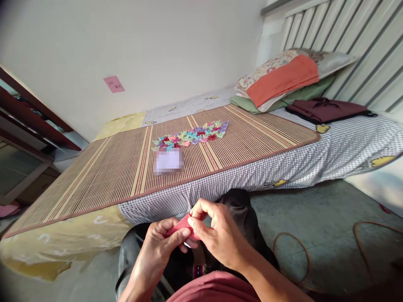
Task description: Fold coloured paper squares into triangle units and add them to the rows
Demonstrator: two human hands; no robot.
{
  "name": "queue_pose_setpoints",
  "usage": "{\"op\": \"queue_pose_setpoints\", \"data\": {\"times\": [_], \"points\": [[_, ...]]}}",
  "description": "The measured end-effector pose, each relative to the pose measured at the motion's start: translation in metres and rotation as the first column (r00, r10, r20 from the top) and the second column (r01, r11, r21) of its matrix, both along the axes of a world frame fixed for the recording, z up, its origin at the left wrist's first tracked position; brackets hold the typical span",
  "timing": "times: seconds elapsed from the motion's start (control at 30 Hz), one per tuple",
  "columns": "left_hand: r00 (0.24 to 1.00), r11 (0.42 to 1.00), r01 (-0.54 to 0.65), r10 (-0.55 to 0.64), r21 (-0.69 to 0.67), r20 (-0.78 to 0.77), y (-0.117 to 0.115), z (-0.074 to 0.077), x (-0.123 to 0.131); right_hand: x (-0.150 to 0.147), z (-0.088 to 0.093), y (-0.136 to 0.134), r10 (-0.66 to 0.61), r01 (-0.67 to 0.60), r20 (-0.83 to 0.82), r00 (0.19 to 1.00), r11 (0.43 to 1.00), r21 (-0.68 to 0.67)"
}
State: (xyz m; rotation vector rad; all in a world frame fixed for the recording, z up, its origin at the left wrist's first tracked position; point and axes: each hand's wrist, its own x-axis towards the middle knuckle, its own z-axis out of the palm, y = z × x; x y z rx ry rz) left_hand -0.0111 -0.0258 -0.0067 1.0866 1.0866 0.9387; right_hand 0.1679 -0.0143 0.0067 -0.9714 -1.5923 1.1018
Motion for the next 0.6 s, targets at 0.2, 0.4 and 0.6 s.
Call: {"op": "queue_pose_setpoints", "data": {"times": [0.2,0.4,0.6], "points": [[1.0,1.0,0.008,-0.008,0.017,-0.021,0.001,-0.001,-0.002,0.0,0.0,0.0,0.017,-0.019,-0.043,0.999,0.999,-0.046],[0.998,0.998,-0.028,0.032,0.058,-0.057,0.0,0.009,0.002,0.002,-0.008,0.01,0.025,-0.037,-0.093,0.995,0.991,-0.13],[0.986,0.986,-0.164,0.163,0.023,0.046,0.004,0.002,0.003,0.011,-0.01,0.015,0.027,-0.045,-0.093,0.995,0.979,-0.201]]}}
